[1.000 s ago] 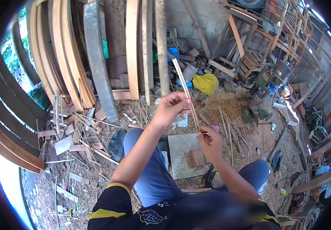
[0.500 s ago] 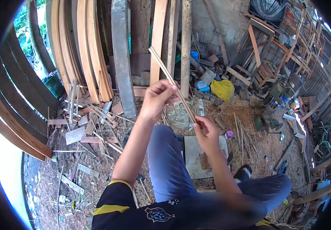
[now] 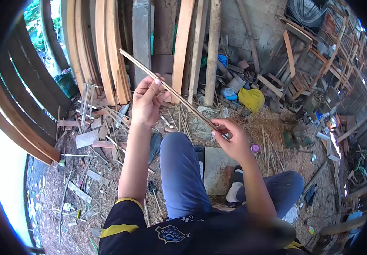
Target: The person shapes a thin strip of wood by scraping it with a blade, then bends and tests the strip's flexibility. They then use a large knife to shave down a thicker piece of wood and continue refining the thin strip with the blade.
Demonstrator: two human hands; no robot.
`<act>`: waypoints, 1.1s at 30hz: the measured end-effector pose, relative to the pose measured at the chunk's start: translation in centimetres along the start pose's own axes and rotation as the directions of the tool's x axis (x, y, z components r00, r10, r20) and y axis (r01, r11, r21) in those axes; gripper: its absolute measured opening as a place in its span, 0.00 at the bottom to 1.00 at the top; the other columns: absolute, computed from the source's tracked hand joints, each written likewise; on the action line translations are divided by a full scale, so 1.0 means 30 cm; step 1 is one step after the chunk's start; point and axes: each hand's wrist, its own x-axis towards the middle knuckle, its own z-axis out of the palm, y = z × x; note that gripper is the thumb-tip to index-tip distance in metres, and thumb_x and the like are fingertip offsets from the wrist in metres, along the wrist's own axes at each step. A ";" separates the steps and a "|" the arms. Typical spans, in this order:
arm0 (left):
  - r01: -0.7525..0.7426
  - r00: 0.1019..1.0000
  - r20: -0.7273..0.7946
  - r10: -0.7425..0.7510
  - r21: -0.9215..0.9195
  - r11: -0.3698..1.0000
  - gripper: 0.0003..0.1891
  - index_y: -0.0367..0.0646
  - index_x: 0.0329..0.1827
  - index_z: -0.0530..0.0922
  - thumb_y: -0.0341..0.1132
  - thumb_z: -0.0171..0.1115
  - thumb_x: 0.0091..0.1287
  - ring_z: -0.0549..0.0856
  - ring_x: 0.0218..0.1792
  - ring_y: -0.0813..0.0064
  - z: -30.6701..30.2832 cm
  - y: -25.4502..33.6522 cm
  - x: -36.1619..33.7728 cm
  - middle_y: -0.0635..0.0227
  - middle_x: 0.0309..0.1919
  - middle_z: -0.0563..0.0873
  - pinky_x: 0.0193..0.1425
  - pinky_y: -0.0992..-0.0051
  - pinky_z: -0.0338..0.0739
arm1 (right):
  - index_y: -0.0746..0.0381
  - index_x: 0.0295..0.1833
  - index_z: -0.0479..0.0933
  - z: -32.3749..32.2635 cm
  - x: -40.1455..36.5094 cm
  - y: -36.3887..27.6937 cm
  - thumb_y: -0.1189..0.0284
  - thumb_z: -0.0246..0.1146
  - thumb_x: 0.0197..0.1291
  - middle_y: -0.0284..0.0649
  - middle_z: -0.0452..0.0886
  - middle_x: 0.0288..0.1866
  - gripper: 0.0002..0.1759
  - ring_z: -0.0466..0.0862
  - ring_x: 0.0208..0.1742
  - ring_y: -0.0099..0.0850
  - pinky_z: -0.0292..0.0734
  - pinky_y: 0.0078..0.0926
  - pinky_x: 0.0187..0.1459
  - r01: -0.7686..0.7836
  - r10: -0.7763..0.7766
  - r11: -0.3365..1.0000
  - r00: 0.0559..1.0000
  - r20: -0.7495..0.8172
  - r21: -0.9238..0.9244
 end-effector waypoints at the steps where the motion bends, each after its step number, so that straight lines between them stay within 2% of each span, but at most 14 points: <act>1: -0.023 1.000 -0.012 0.023 -0.019 1.000 0.08 0.43 0.57 0.85 0.31 0.63 0.81 0.91 0.44 0.82 0.009 0.014 -0.004 0.71 0.48 0.90 0.49 0.73 0.94 | 0.63 0.63 0.83 -0.009 0.005 -0.009 0.80 0.71 0.68 0.40 0.86 0.51 0.18 0.88 0.45 0.26 0.83 0.26 0.50 0.009 -0.009 1.000 1.000 0.011 -0.003; 3: -0.061 0.998 -0.034 0.059 -0.057 0.996 0.08 0.42 0.57 0.85 0.30 0.64 0.80 0.92 0.43 0.80 0.021 0.034 -0.016 0.69 0.47 0.91 0.49 0.73 0.95 | 0.63 0.62 0.84 -0.031 0.018 -0.021 0.80 0.71 0.68 0.40 0.86 0.51 0.18 0.88 0.44 0.26 0.84 0.26 0.50 0.024 -0.023 1.000 0.999 0.033 -0.011; 7: -0.110 0.993 -0.055 0.107 -0.043 0.993 0.09 0.43 0.59 0.85 0.30 0.62 0.81 0.92 0.45 0.81 0.048 0.059 -0.052 0.68 0.50 0.91 0.51 0.70 0.95 | 0.64 0.61 0.84 -0.084 0.030 -0.054 0.80 0.71 0.67 0.40 0.86 0.49 0.17 0.88 0.43 0.26 0.84 0.25 0.49 0.076 -0.077 0.997 0.996 0.052 0.031; 11: -0.152 0.988 -0.019 0.152 -0.036 0.988 0.09 0.44 0.59 0.83 0.31 0.60 0.83 0.90 0.46 0.81 0.099 0.036 -0.076 0.70 0.52 0.89 0.52 0.73 0.94 | 0.64 0.59 0.85 -0.149 0.020 -0.030 0.81 0.72 0.67 0.38 0.86 0.46 0.16 0.89 0.43 0.26 0.84 0.24 0.48 0.118 -0.121 0.991 0.992 0.044 0.071; 13: -0.140 0.990 0.007 0.140 -0.040 0.989 0.09 0.44 0.60 0.82 0.32 0.59 0.83 0.90 0.49 0.78 0.115 -0.003 -0.060 0.70 0.52 0.88 0.53 0.72 0.94 | 0.64 0.58 0.86 -0.192 0.014 -0.008 0.82 0.72 0.66 0.38 0.87 0.44 0.15 0.89 0.44 0.25 0.84 0.23 0.48 0.135 -0.137 0.988 0.990 0.019 0.079; 20: -0.063 0.990 0.113 0.079 -0.145 0.987 0.09 0.45 0.62 0.79 0.33 0.58 0.84 0.90 0.56 0.72 0.174 -0.225 0.036 0.72 0.53 0.86 0.59 0.70 0.91 | 0.64 0.57 0.86 -0.322 -0.011 0.121 0.82 0.72 0.67 0.38 0.86 0.44 0.14 0.89 0.45 0.24 0.84 0.22 0.48 0.044 -0.038 0.995 0.997 -0.069 0.088; 24: -0.027 0.988 0.146 0.054 -0.178 0.984 0.11 0.47 0.64 0.79 0.34 0.58 0.84 0.90 0.54 0.74 0.189 -0.348 0.078 0.72 0.56 0.86 0.59 0.70 0.91 | 0.65 0.56 0.86 -0.379 -0.026 0.172 0.81 0.71 0.68 0.38 0.86 0.45 0.13 0.89 0.45 0.25 0.84 0.23 0.48 -0.022 0.028 0.997 0.996 -0.090 0.069; 28: 0.006 0.997 0.079 0.010 -0.206 0.979 0.12 0.48 0.66 0.78 0.35 0.59 0.84 0.89 0.52 0.77 0.171 -0.429 0.098 0.74 0.57 0.86 0.58 0.72 0.90 | 0.65 0.56 0.85 -0.400 -0.044 0.203 0.80 0.71 0.69 0.40 0.86 0.46 0.12 0.90 0.45 0.26 0.84 0.24 0.47 -0.085 0.091 0.994 0.991 -0.096 0.067; 31: 0.015 1.000 0.019 -0.011 -0.239 0.971 0.09 0.45 0.61 0.80 0.33 0.59 0.83 0.90 0.50 0.77 0.163 -0.448 0.093 0.72 0.54 0.88 0.56 0.70 0.92 | 0.65 0.57 0.85 -0.413 -0.054 0.254 0.79 0.71 0.68 0.40 0.87 0.46 0.13 0.90 0.44 0.27 0.84 0.25 0.47 -0.087 0.091 0.995 0.990 -0.109 0.044; 33: 0.017 0.999 -0.034 -0.026 -0.234 0.972 0.10 0.45 0.62 0.80 0.33 0.60 0.83 0.90 0.50 0.77 0.135 -0.453 0.091 0.72 0.55 0.88 0.56 0.70 0.92 | 0.65 0.57 0.85 -0.422 -0.057 0.256 0.79 0.71 0.68 0.41 0.87 0.46 0.13 0.90 0.44 0.27 0.84 0.25 0.46 -0.115 0.118 0.993 0.988 -0.105 0.029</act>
